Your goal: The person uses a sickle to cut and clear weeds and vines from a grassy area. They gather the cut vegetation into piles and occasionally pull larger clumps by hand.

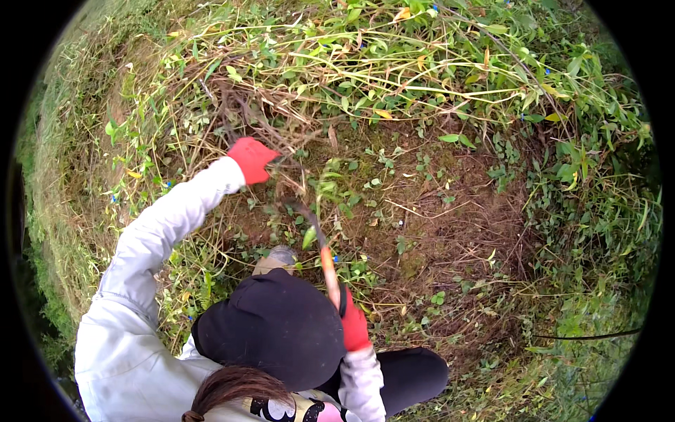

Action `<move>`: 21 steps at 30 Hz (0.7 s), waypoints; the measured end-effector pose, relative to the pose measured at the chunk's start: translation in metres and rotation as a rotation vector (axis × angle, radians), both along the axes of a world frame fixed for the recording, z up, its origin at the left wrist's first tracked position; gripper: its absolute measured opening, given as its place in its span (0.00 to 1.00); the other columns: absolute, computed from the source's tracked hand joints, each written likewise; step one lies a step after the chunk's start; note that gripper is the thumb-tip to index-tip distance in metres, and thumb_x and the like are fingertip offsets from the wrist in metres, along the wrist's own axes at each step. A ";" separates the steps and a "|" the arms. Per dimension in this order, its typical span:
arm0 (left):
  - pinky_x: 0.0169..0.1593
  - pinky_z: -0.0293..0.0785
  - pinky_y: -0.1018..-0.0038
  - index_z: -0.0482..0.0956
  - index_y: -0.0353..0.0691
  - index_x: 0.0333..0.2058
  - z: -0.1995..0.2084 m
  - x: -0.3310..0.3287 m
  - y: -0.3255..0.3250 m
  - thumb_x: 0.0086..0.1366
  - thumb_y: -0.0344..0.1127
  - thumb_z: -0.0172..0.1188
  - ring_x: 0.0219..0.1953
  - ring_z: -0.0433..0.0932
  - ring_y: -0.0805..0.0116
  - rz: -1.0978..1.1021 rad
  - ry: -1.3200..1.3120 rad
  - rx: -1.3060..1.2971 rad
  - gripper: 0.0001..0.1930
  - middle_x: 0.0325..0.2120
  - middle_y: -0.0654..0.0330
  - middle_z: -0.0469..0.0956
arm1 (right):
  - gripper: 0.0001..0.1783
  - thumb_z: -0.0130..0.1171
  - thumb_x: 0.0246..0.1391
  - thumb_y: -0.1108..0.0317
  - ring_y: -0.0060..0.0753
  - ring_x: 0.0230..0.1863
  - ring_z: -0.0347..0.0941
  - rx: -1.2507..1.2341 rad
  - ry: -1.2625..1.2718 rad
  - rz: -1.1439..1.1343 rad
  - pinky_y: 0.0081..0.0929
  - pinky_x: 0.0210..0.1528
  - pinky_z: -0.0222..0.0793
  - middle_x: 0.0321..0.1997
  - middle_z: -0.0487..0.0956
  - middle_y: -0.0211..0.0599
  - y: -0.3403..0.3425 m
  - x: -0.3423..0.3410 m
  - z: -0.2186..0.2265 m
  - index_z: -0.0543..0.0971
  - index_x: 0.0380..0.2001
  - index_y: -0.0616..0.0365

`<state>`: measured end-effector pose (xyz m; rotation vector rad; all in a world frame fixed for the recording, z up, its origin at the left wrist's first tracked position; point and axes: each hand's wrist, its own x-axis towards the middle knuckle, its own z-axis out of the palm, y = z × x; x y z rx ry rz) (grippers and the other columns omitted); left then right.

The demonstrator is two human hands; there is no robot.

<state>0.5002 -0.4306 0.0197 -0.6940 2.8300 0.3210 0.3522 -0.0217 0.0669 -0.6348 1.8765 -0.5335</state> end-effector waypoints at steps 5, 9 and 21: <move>0.43 0.75 0.62 0.81 0.47 0.45 0.072 0.059 -0.032 0.54 0.43 0.61 0.34 0.79 0.55 0.268 0.061 0.044 0.19 0.29 0.54 0.81 | 0.29 0.57 0.60 0.62 0.30 0.41 0.75 -0.078 -0.092 -0.226 0.30 0.45 0.70 0.41 0.80 0.42 0.017 -0.002 0.020 0.64 0.62 0.60; 0.48 0.74 0.61 0.80 0.45 0.46 0.118 0.146 -0.089 0.55 0.46 0.61 0.40 0.79 0.51 0.432 0.174 -0.321 0.21 0.36 0.50 0.81 | 0.26 0.56 0.61 0.64 0.26 0.36 0.73 -0.139 -0.021 -0.245 0.27 0.41 0.70 0.37 0.79 0.39 -0.030 -0.004 0.001 0.66 0.60 0.59; 0.68 0.41 0.39 0.58 0.55 0.67 0.047 0.076 0.081 0.39 0.63 0.71 0.70 0.46 0.41 -0.010 -0.507 -0.075 0.55 0.68 0.44 0.50 | 0.17 0.56 0.62 0.61 0.21 0.28 0.70 -0.175 -0.375 -0.263 0.24 0.32 0.67 0.30 0.74 0.28 -0.107 0.055 -0.071 0.70 0.50 0.56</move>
